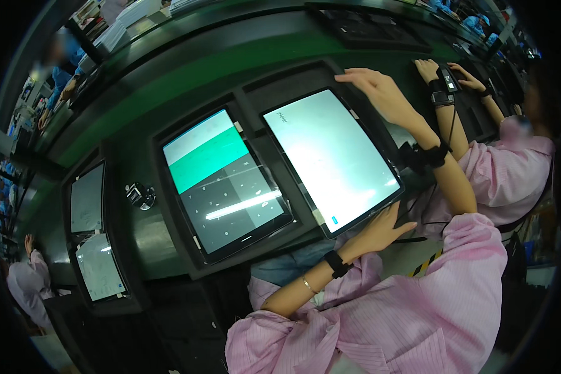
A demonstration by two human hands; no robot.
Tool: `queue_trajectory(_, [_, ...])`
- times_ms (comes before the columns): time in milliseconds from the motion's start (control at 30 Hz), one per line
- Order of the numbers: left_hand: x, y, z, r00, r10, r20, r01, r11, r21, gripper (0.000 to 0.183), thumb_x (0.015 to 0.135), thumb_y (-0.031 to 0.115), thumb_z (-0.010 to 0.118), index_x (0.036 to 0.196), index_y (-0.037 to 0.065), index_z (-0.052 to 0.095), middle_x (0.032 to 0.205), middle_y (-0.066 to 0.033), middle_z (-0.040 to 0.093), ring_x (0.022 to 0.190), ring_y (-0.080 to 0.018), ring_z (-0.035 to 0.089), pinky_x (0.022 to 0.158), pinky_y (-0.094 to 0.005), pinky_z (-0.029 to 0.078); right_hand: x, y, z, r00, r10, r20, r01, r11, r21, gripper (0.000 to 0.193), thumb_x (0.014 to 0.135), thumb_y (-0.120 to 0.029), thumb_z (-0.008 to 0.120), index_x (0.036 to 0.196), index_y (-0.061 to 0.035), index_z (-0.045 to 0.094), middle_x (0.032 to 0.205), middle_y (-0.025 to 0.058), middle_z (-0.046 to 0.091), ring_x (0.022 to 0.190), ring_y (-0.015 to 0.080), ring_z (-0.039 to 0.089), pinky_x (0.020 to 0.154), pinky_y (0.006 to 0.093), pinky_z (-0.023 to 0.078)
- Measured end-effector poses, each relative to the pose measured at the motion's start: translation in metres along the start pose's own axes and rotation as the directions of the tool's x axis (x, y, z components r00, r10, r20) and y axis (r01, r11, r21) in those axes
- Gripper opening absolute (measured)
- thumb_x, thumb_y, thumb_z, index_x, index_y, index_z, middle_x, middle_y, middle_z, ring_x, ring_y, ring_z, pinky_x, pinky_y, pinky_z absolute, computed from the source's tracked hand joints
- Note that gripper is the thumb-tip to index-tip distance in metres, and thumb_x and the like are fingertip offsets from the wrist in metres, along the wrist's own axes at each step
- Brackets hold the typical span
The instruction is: Inspecting, checking screens, and handling tablet computers on an electronics assembly line.
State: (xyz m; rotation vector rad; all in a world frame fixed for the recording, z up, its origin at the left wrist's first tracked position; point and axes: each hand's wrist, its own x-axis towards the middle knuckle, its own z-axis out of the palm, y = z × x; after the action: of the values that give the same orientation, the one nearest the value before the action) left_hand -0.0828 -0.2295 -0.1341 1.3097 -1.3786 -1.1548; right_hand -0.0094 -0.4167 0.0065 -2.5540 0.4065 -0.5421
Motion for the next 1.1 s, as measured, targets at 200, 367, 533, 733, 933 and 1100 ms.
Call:
queue_trajectory(200, [-0.006, 0.055, -0.001, 0.974, 0.187, -0.130, -0.227, 0.856, -0.465, 0.097, 0.078, 0.033, 0.072, 0.144, 0.003, 0.008, 0.141, -0.0188, 0.026, 0.114, -0.0242, 0.047, 0.097, -0.0349, 0.037, -0.056, -0.064, -0.033, 0.982, 0.180, -0.050, -0.105, 0.754, 0.648, 0.045, 0.095, -0.036, 0.037, 0.109, -0.0049, 0.065, 0.114, 0.0082, 0.062, 0.110, 0.0178, 0.054, 0.093, 0.0348, 0.039])
queue_trajectory(367, [-0.012, 0.081, 0.000, 0.896, 0.139, -0.421, -0.340, 0.825, -0.451, 0.038, 0.077, 0.007, 0.072, 0.106, -0.002, 0.049, 0.088, -0.0073, 0.061, 0.078, -0.0099, 0.058, 0.069, -0.0223, 0.047, -0.072, -0.082, -0.018, 0.960, 0.130, -0.247, 0.060, 0.768, 0.638, 0.042, 0.095, -0.034, 0.037, 0.106, -0.0053, 0.066, 0.111, 0.0071, 0.063, 0.103, 0.0167, 0.055, 0.095, 0.0331, 0.036])
queue_trajectory(533, [-0.027, 0.080, 0.008, 0.919, 0.118, -0.376, -0.284, 0.860, -0.423, 0.036, 0.077, 0.007, 0.071, 0.105, -0.002, 0.050, 0.091, -0.0084, 0.061, 0.082, -0.0100, 0.058, 0.073, -0.0235, 0.047, -0.076, -0.087, -0.019, 0.921, 0.223, -0.320, 0.144, 0.568, 0.810, 0.031, 0.094, -0.025, 0.044, 0.100, -0.0037, 0.066, 0.095, 0.0052, 0.065, 0.090, 0.0155, 0.056, 0.078, 0.0294, 0.045])
queue_trajectory(733, [-0.033, 0.066, 0.012, 0.915, 0.201, -0.351, -0.327, 0.878, -0.349, 0.064, 0.078, 0.014, 0.071, 0.130, 0.001, 0.036, 0.115, -0.0172, 0.054, 0.105, -0.0196, 0.054, 0.088, -0.0311, 0.043, -0.071, -0.076, -0.002, 0.716, -0.358, -0.600, 0.345, 0.928, -0.142, 0.022, 0.088, -0.018, 0.053, 0.082, -0.0027, 0.069, 0.075, 0.0044, 0.066, 0.087, 0.0213, 0.058, 0.068, 0.0307, 0.047])
queue_trajectory(933, [-0.085, 0.062, -0.040, 0.912, 0.402, -0.081, -0.381, 0.905, 0.190, 0.069, 0.084, 0.028, 0.064, 0.138, 0.002, 0.029, 0.132, -0.0194, 0.043, 0.114, -0.0313, 0.050, 0.094, -0.0353, 0.041, -0.052, -0.023, -0.005, 0.992, -0.122, -0.018, 0.110, 0.939, -0.327, 0.033, 0.090, -0.025, 0.046, 0.116, -0.0087, 0.058, 0.128, 0.0152, 0.049, 0.123, 0.0353, 0.038, 0.104, 0.0423, 0.030])
queue_trajectory(1100, [-0.127, 0.078, -0.087, 0.973, 0.195, 0.120, -0.184, 0.978, -0.100, 0.045, 0.084, 0.022, 0.062, 0.123, 0.003, 0.051, 0.113, -0.0128, 0.059, 0.098, -0.0292, 0.057, 0.083, -0.0346, 0.044, -0.022, 0.009, 0.006, 0.982, -0.142, 0.121, 0.180, 0.890, -0.419, 0.039, 0.090, -0.021, 0.039, 0.127, -0.0127, 0.049, 0.132, 0.0193, 0.043, 0.126, 0.0365, 0.036, 0.103, 0.0438, 0.031])
